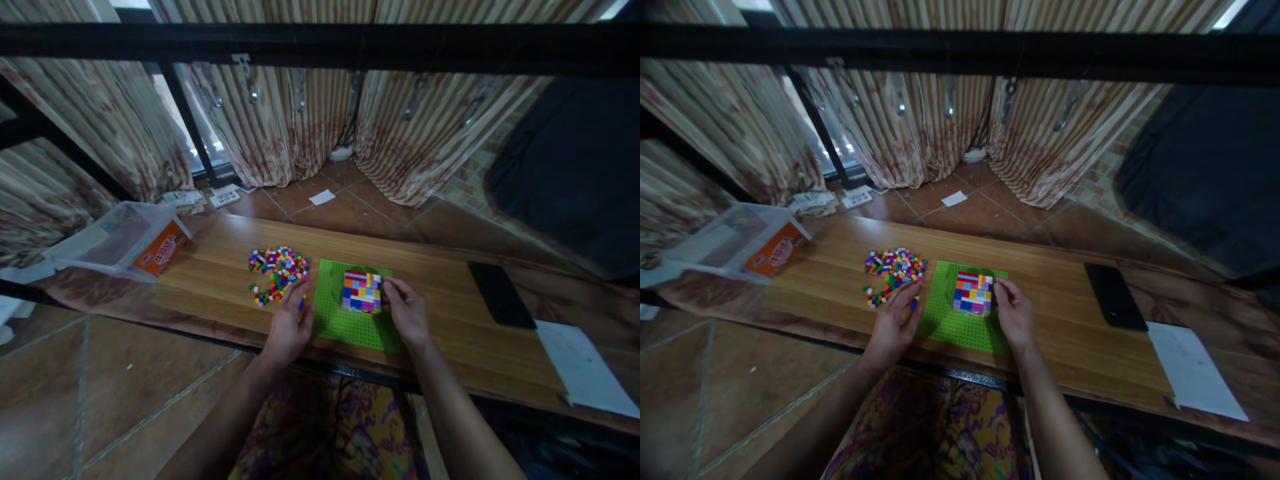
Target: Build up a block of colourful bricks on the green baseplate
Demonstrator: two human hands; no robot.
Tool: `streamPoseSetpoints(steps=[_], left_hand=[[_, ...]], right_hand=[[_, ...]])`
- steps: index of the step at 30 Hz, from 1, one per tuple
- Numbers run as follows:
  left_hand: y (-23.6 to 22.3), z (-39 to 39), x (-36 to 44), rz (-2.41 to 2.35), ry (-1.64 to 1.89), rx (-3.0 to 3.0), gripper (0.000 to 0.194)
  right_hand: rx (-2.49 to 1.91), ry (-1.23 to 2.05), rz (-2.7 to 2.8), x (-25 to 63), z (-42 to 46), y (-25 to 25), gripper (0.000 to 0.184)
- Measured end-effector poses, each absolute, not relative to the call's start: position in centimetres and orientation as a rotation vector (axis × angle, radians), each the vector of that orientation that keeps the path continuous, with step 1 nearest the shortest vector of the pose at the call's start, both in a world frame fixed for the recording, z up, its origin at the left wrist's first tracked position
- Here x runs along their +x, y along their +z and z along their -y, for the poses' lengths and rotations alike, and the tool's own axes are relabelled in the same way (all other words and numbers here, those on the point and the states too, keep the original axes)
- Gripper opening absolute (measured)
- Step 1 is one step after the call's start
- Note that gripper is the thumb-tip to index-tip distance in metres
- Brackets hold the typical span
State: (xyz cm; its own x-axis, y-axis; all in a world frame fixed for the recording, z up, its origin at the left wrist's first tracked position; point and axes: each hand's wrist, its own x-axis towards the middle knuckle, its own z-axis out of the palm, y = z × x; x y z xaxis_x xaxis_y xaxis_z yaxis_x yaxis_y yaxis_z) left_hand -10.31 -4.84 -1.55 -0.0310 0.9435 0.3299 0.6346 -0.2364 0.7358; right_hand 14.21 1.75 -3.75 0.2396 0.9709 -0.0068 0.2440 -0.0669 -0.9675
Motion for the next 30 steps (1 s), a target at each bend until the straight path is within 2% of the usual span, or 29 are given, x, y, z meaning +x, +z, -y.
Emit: streamPoseSetpoints(steps=[5, 8, 11, 15, 20, 25, 30], left_hand=[[-2.8, 7.2, -17.8, -2.049, 1.235, 1.703, 0.029], [-3.5, 7.1, -19.9, -2.224, 1.203, 1.629, 0.029], [-4.2, 5.8, -20.3, -2.278, 1.206, 1.637, 0.031], [-5.0, 4.2, -19.8, -2.293, 1.235, 1.656, 0.033], [-5.5, 4.0, -19.6, -2.343, 1.180, 1.733, 0.032], [-5.5, 4.1, -19.7, -2.355, 1.151, 1.787, 0.031], [-5.6, 4.1, -19.8, -2.375, 1.147, 1.808, 0.030]], right_hand=[[-1.494, 0.660, 1.252, 12.7, 0.7, -2.5, 0.038], [-1.344, 0.710, 1.512, 8.7, 2.8, -0.8, 0.025], [-1.291, 0.763, 1.884, 3.7, 4.1, -0.4, 0.021], [-1.529, 0.616, 2.093, -0.8, 3.7, -1.7, 0.020], [-1.756, 0.449, 2.145, -2.4, 3.0, -2.5, 0.013], [-1.654, 0.469, 2.065, -1.8, 3.8, -1.9, 0.022], [-1.473, 0.639, 1.777, 3.0, 5.1, -0.5, 0.027]])
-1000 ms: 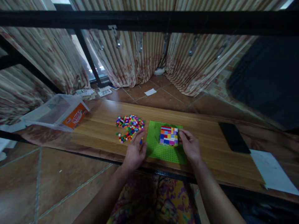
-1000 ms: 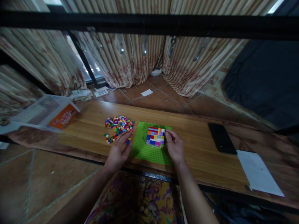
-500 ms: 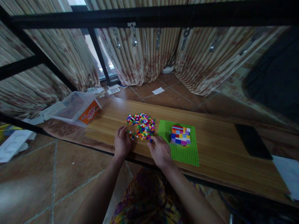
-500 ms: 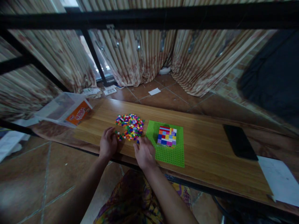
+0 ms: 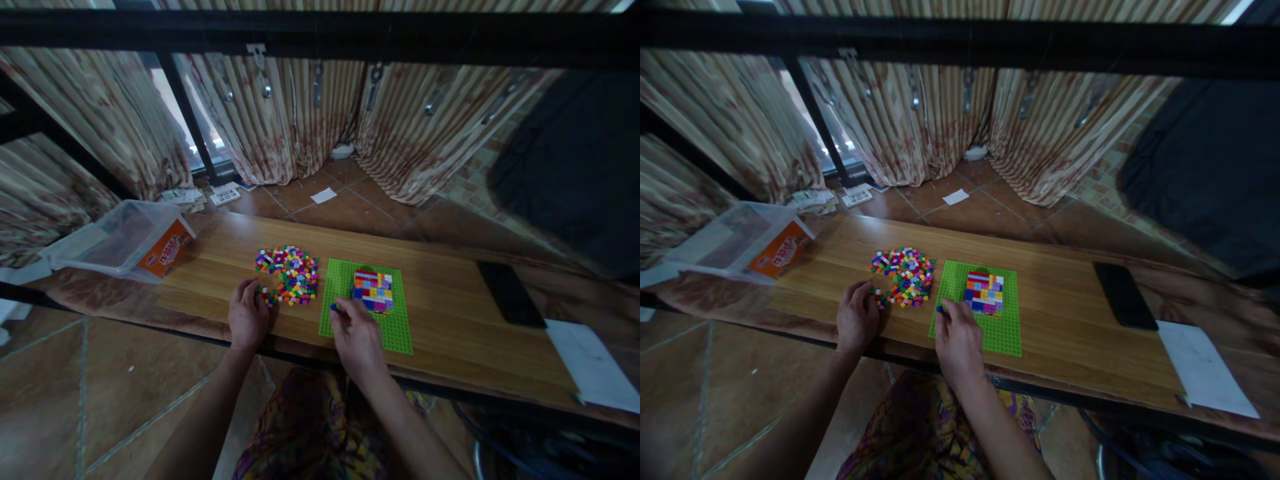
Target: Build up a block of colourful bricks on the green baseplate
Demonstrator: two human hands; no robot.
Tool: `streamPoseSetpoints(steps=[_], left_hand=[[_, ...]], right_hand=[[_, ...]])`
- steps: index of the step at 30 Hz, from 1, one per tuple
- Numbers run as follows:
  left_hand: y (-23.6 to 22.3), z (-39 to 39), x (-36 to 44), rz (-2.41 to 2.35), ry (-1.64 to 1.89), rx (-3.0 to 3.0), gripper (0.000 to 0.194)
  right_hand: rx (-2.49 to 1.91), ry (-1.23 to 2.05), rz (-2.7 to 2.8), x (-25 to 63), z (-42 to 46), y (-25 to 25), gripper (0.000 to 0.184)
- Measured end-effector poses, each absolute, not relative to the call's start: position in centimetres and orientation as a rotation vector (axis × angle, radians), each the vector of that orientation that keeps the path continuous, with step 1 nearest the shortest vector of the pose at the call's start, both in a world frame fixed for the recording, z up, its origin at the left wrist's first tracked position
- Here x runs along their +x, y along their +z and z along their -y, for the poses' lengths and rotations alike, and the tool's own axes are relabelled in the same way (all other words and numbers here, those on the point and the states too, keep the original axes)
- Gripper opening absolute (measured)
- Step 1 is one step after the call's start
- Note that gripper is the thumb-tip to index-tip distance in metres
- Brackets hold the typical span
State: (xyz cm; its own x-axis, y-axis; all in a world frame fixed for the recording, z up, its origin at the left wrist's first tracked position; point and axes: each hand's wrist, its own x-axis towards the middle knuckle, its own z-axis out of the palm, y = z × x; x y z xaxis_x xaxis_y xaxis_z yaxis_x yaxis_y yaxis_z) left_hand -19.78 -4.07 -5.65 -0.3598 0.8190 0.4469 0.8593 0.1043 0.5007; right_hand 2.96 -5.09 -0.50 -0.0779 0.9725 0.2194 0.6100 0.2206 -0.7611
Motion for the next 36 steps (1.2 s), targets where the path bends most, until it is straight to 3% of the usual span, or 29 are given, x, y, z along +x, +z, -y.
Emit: streamPoseSetpoints(steps=[9, 36], left_hand=[[-5.7, 3.9, -19.7, 2.285, -1.062, -1.729, 0.028], [-5.5, 4.0, -19.5, 2.289, -1.105, -1.740, 0.027]], right_hand=[[-1.584, 0.970, 1.010, 13.9, 1.5, -1.5, 0.036], [-1.608, 1.035, 1.200, 14.3, -2.7, -1.3, 0.031]])
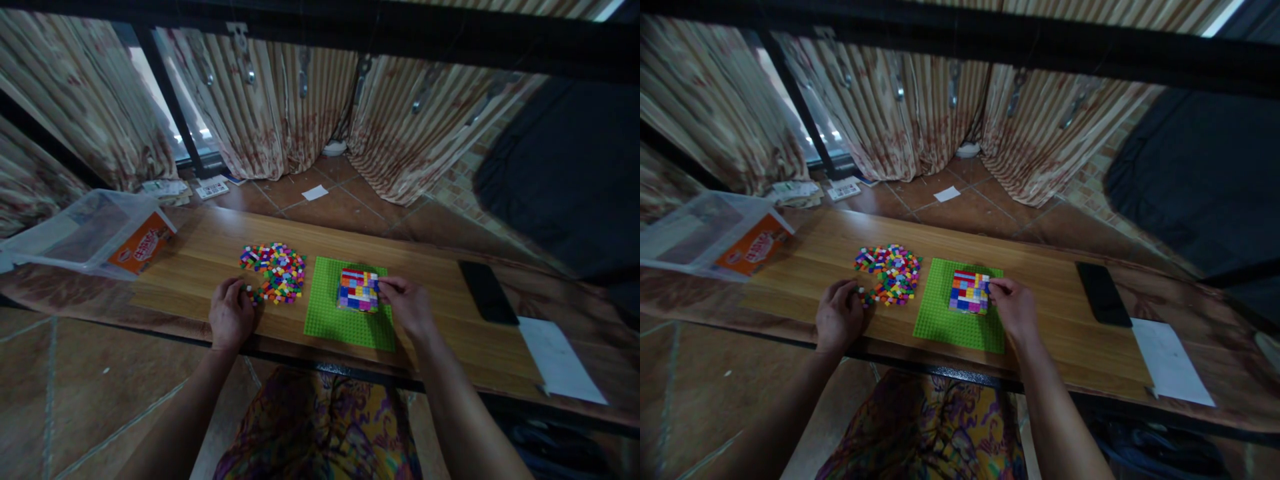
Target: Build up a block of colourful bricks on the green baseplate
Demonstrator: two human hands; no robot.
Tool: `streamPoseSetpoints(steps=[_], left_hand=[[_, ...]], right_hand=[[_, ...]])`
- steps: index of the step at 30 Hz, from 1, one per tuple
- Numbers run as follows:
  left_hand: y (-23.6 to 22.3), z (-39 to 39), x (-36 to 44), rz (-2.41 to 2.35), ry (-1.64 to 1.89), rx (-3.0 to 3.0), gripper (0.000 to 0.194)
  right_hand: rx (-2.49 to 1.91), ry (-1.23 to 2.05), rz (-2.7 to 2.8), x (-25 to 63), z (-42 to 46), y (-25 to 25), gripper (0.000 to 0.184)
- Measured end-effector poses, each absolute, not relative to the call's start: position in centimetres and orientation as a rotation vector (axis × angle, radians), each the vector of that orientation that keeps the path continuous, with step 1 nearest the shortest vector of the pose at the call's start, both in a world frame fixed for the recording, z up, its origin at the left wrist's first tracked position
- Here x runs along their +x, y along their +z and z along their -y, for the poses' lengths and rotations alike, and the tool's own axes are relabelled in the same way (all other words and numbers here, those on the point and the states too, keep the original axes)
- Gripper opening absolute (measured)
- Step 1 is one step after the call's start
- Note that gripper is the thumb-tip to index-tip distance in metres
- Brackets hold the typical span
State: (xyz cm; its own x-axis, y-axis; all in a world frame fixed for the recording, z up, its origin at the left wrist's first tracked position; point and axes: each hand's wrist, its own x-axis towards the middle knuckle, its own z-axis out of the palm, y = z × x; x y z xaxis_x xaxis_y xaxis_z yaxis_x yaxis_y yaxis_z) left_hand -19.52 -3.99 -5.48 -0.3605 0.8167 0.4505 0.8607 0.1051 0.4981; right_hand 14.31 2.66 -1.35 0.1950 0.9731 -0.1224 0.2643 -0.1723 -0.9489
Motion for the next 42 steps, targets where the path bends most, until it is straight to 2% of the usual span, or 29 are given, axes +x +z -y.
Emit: streamPoseSetpoints(steps=[13, 35, 38, 42], left_hand=[[-5.7, 4.0, -19.6, 2.291, -1.082, -1.728, 0.028], [-5.6, 3.9, -19.6, 2.319, -1.068, -1.728, 0.028], [-5.6, 4.0, -19.5, 2.322, -1.084, -1.733, 0.027], [-5.7, 4.1, -19.4, 2.321, -1.110, -1.728, 0.027]], right_hand=[[-1.621, 1.085, 1.120, 14.1, -3.5, -0.9, 0.027], [-1.574, 1.200, 1.032, 13.4, -3.5, -1.4, 0.033], [-1.586, 1.092, 1.045, 13.4, -2.7, -1.2, 0.036], [-1.622, 0.785, 1.137, 12.2, -0.6, -0.1, 0.032]])
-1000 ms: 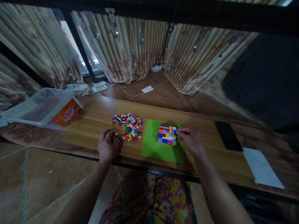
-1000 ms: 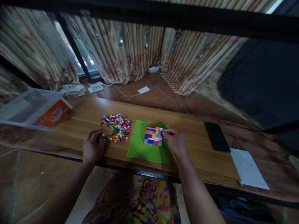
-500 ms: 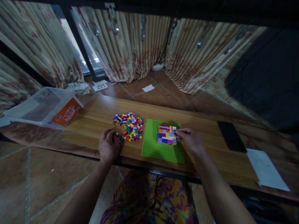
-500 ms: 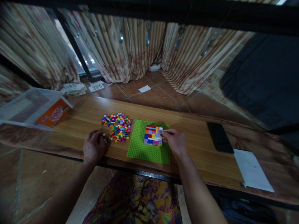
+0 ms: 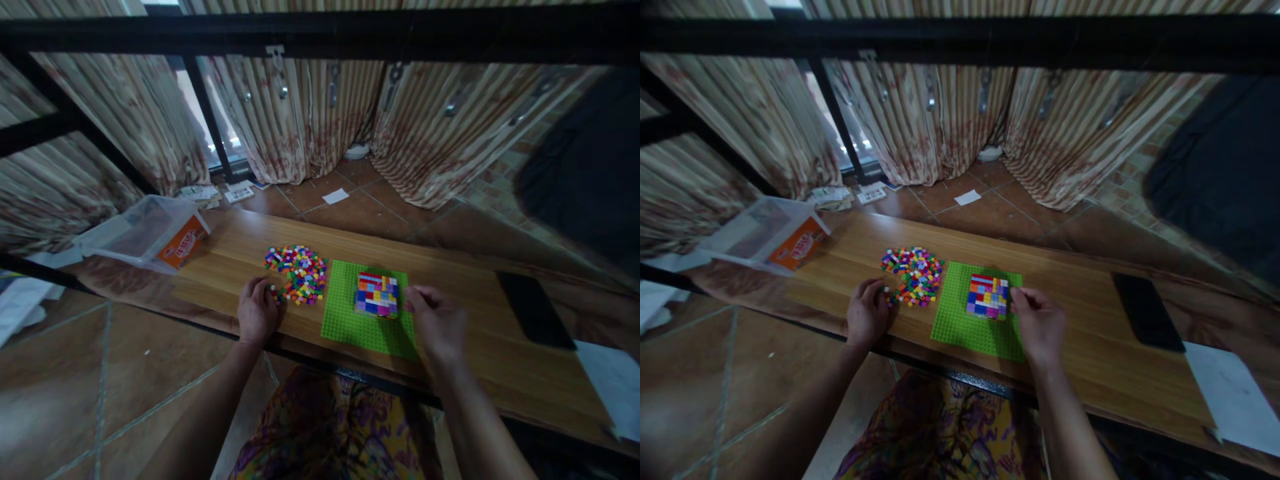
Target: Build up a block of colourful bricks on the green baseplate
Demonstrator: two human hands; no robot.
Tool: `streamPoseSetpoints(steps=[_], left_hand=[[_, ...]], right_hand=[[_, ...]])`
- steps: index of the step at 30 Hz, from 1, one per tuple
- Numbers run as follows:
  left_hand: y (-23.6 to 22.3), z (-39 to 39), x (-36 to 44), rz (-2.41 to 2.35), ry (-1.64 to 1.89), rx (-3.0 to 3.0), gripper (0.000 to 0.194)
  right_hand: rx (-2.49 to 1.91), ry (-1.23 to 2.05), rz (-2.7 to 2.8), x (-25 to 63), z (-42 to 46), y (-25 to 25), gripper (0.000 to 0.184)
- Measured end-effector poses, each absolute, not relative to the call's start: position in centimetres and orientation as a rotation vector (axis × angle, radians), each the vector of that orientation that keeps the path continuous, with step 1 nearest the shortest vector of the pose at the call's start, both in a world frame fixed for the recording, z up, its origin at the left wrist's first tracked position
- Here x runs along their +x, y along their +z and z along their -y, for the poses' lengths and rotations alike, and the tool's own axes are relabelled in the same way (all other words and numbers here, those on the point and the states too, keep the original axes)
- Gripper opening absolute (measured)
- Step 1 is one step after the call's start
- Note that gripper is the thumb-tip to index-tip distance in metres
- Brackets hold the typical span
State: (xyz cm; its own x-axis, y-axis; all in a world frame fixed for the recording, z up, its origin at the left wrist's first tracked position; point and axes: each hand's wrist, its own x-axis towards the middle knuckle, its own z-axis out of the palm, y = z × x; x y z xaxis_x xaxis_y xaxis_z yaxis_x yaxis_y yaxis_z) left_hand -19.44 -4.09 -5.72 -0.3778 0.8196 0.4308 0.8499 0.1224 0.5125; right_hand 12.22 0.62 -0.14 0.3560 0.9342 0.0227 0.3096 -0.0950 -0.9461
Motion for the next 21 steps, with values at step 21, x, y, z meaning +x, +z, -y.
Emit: streamPoseSetpoints(steps=[21], left_hand=[[-6.0, 4.4, -19.3, 2.334, -1.191, -1.721, 0.024]], right_hand=[[-1.207, 0.717, 2.058, -0.8, 2.3, -2.6, 0.018]])
